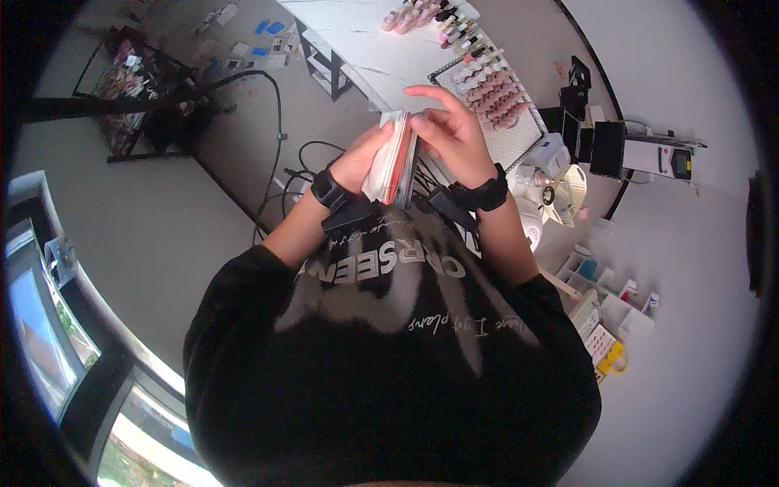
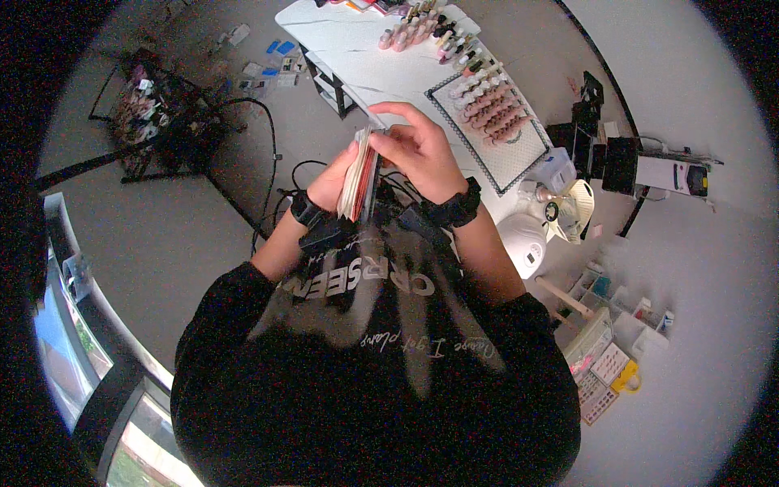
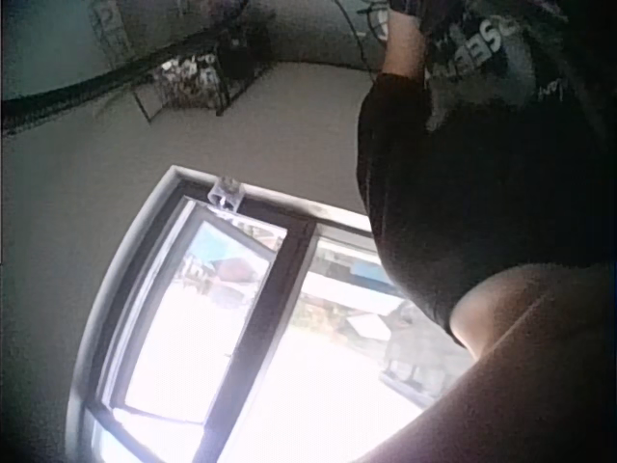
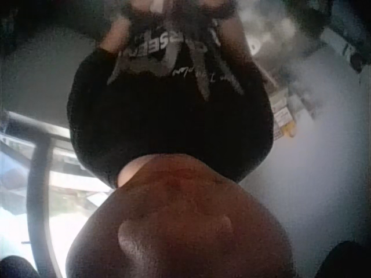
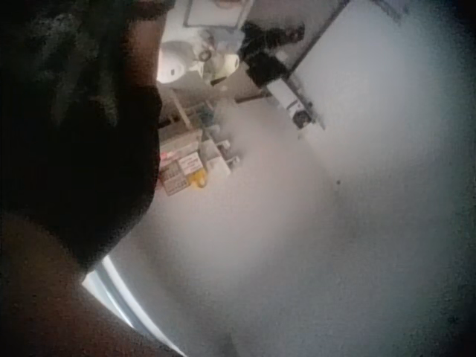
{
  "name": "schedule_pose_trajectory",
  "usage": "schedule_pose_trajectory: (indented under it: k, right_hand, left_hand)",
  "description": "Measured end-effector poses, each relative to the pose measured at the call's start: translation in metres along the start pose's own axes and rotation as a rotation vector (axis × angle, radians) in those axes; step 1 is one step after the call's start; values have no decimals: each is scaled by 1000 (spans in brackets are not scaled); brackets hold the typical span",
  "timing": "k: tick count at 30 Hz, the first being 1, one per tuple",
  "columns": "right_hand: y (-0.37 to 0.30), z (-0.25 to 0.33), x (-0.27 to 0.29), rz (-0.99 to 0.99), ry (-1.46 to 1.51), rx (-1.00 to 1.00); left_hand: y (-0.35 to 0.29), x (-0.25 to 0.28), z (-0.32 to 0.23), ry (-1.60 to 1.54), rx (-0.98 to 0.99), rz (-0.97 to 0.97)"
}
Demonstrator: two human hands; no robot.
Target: The person repeatedly wipes small white rectangular objects with a white cloth. They pick up each object from a container, wipe it on both sides, and return it to the container. The process is repeated for multiple items in a consistent sequence.
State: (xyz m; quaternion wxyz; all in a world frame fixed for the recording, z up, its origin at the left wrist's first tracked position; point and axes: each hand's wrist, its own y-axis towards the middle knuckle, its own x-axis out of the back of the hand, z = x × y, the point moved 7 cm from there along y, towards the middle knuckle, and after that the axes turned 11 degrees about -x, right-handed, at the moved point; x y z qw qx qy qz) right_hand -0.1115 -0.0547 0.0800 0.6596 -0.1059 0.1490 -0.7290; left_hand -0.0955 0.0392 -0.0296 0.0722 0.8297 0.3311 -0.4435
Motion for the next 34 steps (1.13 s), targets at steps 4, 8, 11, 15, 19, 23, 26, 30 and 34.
schedule_pose_trajectory:
  k: [4,8,11,15,19,23,26,30,34]
  right_hand:
    - [-4,-1,-8,5,29,18]
    - [-6,-1,-16,-166,-126,105]
    - [-10,5,-25,-163,-511,108]
    - [-12,13,-34,-185,-717,107]
    - [-8,10,-44,-264,-860,251]
    - [-9,8,-51,-269,-943,281]
    - [-13,5,-57,-250,-943,334]
    - [-16,7,-61,-240,-844,415]
    - [-15,1,-66,-180,-792,338]
  left_hand:
    - [-9,4,-15,71,-97,35]
    - [-17,10,-30,-32,-142,-86]
    - [-13,9,-48,-88,-255,-96]
    - [-16,11,-53,-6,-318,-158]
    - [-20,13,-57,-34,-356,-172]
    - [-20,16,-57,-78,-346,-199]
    - [-21,20,-54,-88,-315,-179]
    - [-22,27,-50,-121,-226,-127]
    - [-26,33,-59,-50,-328,-120]
